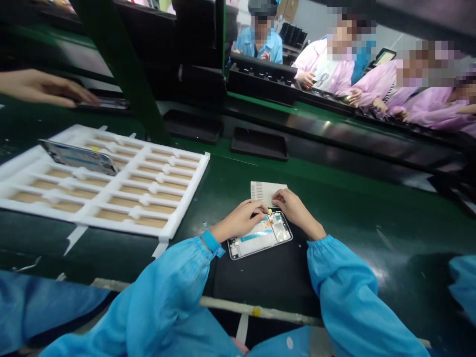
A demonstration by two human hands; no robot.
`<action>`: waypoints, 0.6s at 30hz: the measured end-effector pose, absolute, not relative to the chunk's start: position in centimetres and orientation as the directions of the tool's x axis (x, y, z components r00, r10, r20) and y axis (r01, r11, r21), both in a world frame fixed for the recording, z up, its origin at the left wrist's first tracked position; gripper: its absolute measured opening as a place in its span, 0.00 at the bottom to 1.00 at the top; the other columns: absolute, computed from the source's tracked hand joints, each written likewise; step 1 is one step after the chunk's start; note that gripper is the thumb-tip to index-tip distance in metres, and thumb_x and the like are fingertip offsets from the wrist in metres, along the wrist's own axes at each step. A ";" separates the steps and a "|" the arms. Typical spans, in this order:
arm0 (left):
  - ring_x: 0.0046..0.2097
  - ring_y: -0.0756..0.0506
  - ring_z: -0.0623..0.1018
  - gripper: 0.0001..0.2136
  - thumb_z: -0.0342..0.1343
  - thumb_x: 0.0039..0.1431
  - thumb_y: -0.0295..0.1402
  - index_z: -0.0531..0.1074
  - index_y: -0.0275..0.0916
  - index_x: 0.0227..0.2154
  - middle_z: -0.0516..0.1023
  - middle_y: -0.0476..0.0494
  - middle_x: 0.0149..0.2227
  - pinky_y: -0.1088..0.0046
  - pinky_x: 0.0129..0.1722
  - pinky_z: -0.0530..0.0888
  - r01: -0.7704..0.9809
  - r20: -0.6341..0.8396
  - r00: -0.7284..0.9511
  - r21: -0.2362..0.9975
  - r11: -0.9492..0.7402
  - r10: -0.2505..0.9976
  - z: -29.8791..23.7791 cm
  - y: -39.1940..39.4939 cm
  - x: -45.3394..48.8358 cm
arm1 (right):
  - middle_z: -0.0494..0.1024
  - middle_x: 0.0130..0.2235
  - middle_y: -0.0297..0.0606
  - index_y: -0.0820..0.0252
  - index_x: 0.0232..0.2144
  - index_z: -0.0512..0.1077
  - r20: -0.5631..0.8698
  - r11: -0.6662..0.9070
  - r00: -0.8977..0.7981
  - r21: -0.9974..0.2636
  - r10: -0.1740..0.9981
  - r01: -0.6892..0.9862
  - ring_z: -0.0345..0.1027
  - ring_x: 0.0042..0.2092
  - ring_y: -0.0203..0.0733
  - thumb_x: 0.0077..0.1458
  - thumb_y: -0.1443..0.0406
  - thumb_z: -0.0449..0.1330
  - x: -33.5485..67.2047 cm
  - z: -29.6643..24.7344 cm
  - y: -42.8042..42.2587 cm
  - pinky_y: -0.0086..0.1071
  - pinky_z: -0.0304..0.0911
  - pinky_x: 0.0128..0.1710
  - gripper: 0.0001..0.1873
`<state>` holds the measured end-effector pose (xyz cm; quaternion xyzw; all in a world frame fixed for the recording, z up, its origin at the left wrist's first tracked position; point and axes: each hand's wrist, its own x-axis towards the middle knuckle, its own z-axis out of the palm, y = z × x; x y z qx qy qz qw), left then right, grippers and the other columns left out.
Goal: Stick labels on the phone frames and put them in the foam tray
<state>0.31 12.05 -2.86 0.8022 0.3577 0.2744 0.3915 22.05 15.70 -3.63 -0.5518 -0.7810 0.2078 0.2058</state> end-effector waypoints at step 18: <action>0.40 0.49 0.78 0.04 0.47 0.67 0.32 0.65 0.43 0.40 0.78 0.56 0.34 0.44 0.67 0.41 0.436 0.079 0.585 0.809 -0.394 0.807 -2.9 12.0 0.6 | 0.75 0.30 0.36 0.58 0.27 0.68 0.009 0.182 -0.294 -0.803 0.956 0.568 0.71 0.33 0.40 0.52 0.55 0.62 23.6 -2.9 16.0 0.35 0.66 0.35 0.13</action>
